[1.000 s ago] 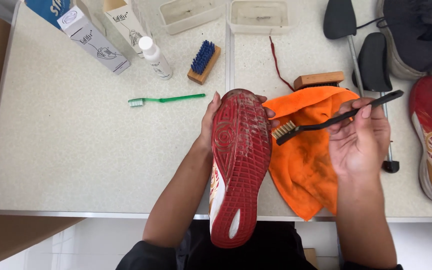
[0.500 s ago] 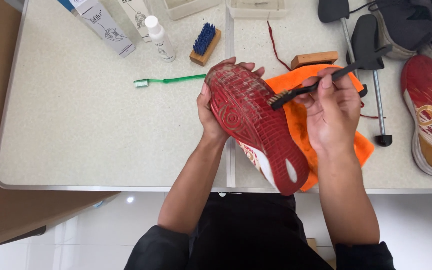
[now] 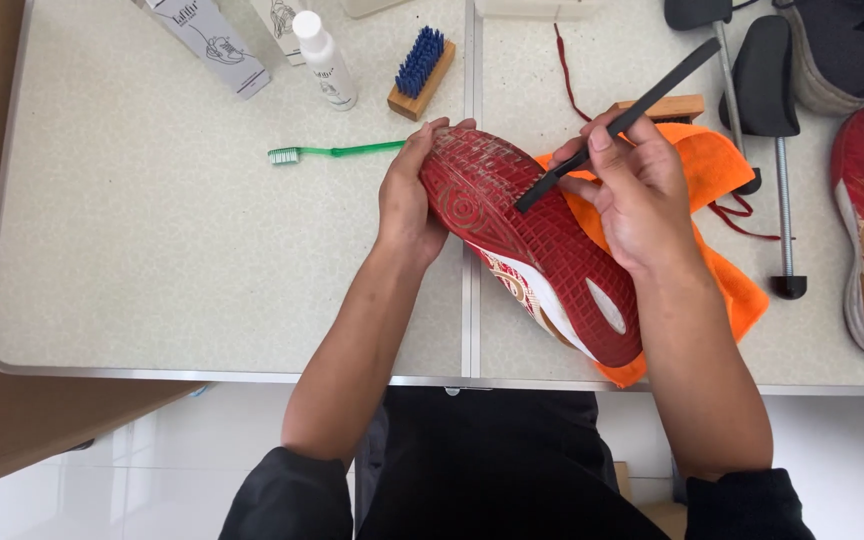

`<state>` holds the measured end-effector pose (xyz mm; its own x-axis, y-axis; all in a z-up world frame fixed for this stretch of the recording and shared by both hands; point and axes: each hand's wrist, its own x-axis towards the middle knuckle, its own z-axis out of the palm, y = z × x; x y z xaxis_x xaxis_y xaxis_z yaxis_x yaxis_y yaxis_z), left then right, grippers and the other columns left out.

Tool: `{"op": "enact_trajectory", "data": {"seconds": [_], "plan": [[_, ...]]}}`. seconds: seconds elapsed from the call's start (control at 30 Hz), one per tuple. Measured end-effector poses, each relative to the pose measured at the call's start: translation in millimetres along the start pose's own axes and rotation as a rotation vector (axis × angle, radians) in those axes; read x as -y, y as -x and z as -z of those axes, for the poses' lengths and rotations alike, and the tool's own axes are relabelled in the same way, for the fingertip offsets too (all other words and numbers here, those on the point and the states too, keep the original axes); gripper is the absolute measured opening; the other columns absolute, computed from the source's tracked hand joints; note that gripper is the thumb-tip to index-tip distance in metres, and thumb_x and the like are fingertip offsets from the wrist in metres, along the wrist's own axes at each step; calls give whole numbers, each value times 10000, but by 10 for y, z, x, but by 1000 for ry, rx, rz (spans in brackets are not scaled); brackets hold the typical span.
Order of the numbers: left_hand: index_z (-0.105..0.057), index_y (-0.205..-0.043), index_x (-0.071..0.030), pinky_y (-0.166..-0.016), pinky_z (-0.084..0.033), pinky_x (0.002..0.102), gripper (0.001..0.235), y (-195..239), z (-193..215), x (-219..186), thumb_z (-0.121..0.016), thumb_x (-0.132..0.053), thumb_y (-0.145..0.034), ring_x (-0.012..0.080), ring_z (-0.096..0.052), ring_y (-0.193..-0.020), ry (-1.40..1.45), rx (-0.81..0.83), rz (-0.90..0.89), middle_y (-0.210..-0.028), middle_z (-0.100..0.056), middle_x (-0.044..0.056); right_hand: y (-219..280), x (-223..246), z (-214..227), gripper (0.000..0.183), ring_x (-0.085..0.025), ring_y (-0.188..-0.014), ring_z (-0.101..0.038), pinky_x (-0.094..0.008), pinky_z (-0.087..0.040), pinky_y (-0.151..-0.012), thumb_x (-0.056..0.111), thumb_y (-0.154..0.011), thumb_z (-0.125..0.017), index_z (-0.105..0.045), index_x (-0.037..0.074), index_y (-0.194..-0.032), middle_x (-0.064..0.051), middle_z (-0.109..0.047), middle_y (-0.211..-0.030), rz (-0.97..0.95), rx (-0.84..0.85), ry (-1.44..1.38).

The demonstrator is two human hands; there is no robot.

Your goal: The person scrubs the red sole of a sneaker using a black brush to remove dirt. They wipe the brush on an orange cloth and continue scrubbing different sections of the sole.

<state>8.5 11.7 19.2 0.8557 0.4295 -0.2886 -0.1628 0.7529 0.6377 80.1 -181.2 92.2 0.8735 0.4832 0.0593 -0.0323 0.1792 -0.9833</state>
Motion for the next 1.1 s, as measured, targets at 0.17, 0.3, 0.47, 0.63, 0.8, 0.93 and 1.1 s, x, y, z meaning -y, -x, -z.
{"op": "enact_trajectory", "data": {"seconds": [0.17, 0.3, 0.47, 0.63, 0.8, 0.93, 1.1], "plan": [[-606, -1143, -16, -971, -544, 460, 242, 120, -205, -342, -547, -176, -972, 344, -667, -1090, 306, -229, -14, -1282, -692, 237, 128, 279, 518, 193, -221, -892, -672, -404, -635, -970, 329, -1083, -610, -585, 144, -1132, -30, -621, -923, 11, -82, -126], [-651, -1272, -17, -948, -551, 411, 421, 43, -62, -338, -502, -317, -1017, 288, -667, -1090, 467, -231, -174, -1251, -696, 147, 209, 352, 863, 241, -173, -805, -475, -447, -670, -965, 408, -1194, -450, -413, 190, -1097, 7, -320, -841, 176, -196, 133], [-677, -1241, -104, -953, -536, 466, 388, -38, -78, -275, -490, -359, -1017, 308, -643, -1104, 547, -412, -242, -1217, -686, 110, 110, 198, 745, 462, -320, -987, -721, -367, -585, -842, 582, -1098, -436, -299, 160, -1228, -79, -468, -1188, -2, -114, 518], [-613, -1407, -112, -1033, -488, 523, 484, 13, -103, -205, -507, -347, -998, 330, -590, -1234, 569, -272, -279, -1358, -632, 116, -169, 26, 630, 360, -346, -965, -779, -386, -673, -897, 427, -1118, -526, -270, 180, -1060, -64, -448, -1224, -58, -93, 324], [-589, -1413, -62, -1053, -534, 456, 524, -39, 107, -179, -694, -339, -980, 274, -607, -1268, 366, 19, -355, -1376, -633, 111, -465, -147, 699, 247, -328, -986, -736, -396, -666, -963, 156, -1185, -516, -287, 159, -1093, -91, -410, -1236, 126, -21, 316], [-596, -1353, -29, -1012, -568, 503, 531, -38, 147, -256, -724, -320, -927, 326, -622, -1215, 399, -39, -277, -1313, -638, 159, -375, 38, 559, 183, -332, -1100, -744, -429, -564, -1054, 90, -1085, -418, -276, 205, -1074, -121, -483, -1425, 107, 13, 368], [-588, -1349, -11, -1024, -566, 526, 470, -77, 149, -420, -663, -295, -983, 342, -625, -1208, 472, 4, -339, -1306, -637, 181, -236, 109, 468, 396, -354, -1201, -591, -485, -488, -900, 105, -917, -767, -418, 6, -1077, -173, -630, -1362, -47, 190, 1191]]}}
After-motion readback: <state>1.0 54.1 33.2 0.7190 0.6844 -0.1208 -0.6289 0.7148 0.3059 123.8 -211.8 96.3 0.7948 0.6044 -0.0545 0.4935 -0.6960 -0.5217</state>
